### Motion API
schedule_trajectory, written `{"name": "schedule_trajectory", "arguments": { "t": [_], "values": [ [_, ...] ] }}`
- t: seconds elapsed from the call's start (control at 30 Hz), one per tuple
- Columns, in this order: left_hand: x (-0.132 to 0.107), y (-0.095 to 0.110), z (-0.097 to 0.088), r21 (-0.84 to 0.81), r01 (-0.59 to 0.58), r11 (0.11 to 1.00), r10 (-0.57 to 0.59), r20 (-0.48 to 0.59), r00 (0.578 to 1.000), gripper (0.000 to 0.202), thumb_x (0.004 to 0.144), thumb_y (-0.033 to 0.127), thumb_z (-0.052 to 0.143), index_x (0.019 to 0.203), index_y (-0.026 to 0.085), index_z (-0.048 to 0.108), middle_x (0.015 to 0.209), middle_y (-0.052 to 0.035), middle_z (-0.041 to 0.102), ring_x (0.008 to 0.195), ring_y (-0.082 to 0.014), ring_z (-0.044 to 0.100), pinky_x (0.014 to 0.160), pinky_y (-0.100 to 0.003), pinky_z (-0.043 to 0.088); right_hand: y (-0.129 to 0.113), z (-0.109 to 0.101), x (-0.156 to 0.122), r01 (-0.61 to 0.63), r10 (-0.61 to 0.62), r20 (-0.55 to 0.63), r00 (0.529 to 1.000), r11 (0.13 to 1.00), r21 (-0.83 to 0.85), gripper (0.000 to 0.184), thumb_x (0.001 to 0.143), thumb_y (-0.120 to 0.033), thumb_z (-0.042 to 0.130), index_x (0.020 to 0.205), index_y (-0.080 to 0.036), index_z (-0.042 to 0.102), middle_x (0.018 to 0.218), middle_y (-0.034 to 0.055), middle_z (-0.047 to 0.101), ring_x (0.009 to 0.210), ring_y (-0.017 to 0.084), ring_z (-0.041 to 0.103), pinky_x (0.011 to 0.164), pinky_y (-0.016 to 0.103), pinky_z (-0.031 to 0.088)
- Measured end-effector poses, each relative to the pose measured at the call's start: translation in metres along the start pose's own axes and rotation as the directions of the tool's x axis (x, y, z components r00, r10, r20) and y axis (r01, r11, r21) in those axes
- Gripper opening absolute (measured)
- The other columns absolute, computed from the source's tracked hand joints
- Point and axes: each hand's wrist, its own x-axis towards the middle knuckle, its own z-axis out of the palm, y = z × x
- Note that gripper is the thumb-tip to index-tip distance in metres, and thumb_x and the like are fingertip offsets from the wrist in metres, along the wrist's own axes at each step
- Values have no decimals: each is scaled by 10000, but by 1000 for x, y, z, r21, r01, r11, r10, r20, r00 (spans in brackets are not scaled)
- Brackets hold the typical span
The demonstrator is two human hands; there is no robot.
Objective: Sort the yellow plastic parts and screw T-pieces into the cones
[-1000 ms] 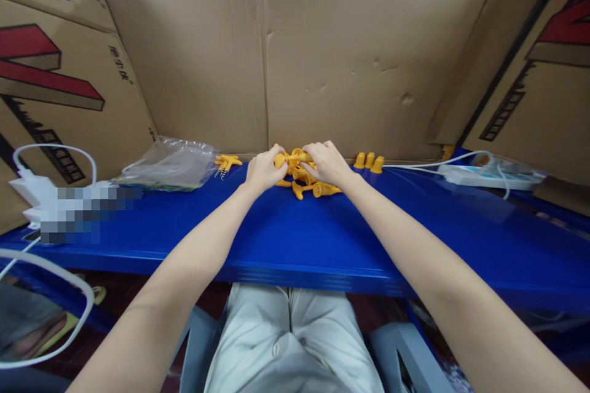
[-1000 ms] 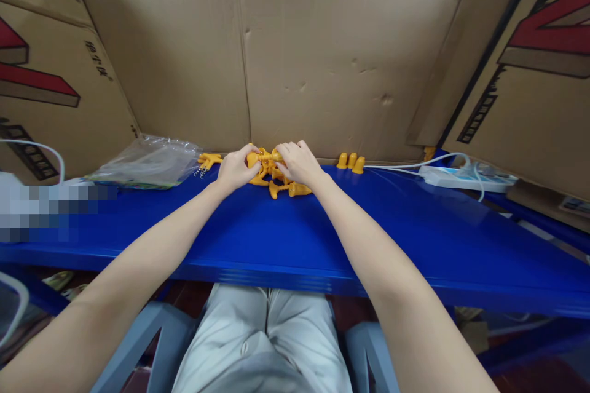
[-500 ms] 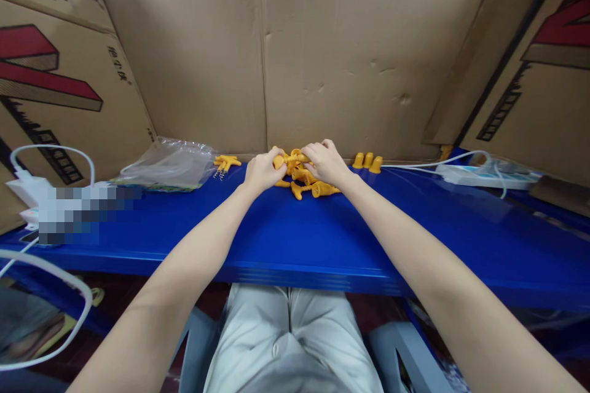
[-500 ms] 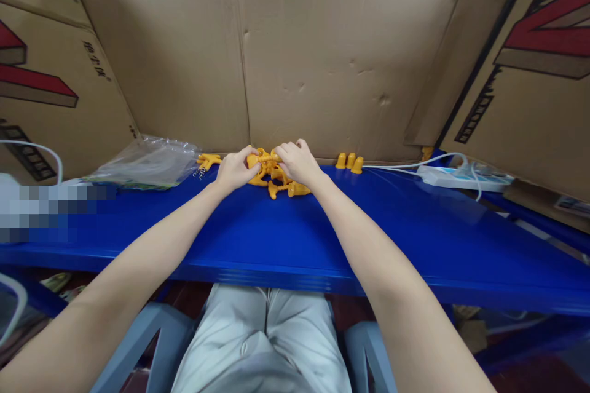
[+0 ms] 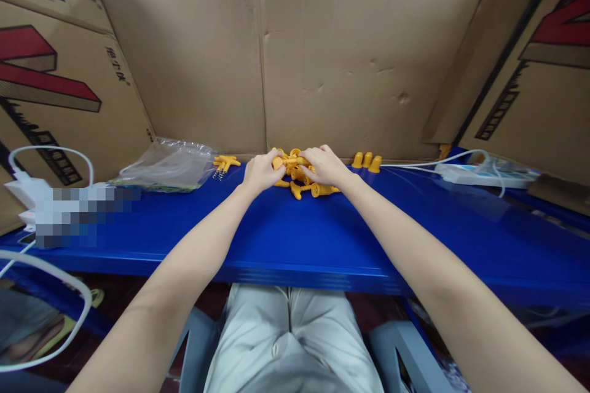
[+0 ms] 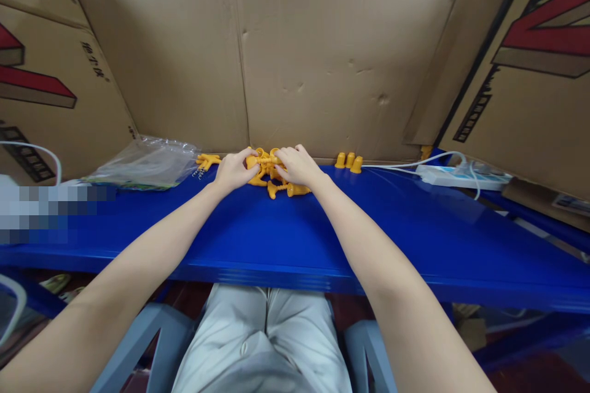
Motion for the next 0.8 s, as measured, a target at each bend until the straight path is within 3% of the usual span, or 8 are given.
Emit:
{"name": "schedule_trajectory", "arguments": {
  "t": [0.17,0.53,0.8],
  "values": [
    [0,1,0,8,17,1000,-17,-10,1000,306,810,335,585,1098,264,661,836,-35,738,817,-239,698,720,-304,494,0,-4,1,24,-27,-43,999,998,-57,263,914,-242,457,1132,-154,576,1042,140,653,973,269,534,866,401,264],
    [0,6,0,4,26,1000,-26,-14,1000,305,828,356,568,1101,253,659,763,-30,719,775,-230,692,710,-300,487,-5,-10,5,-73,56,-118,991,987,-140,299,889,-93,361,1076,-174,581,1026,126,646,969,273,517,899,426,249],
    [0,2,-1,1,51,999,-51,-6,999,305,805,362,588,1081,263,671,754,-31,714,774,-241,691,710,-316,492,-1,-5,-1,-1,-4,-90,996,998,-57,306,938,-278,422,1170,-138,563,1060,154,661,966,276,536,878,400,267]
  ]
}}
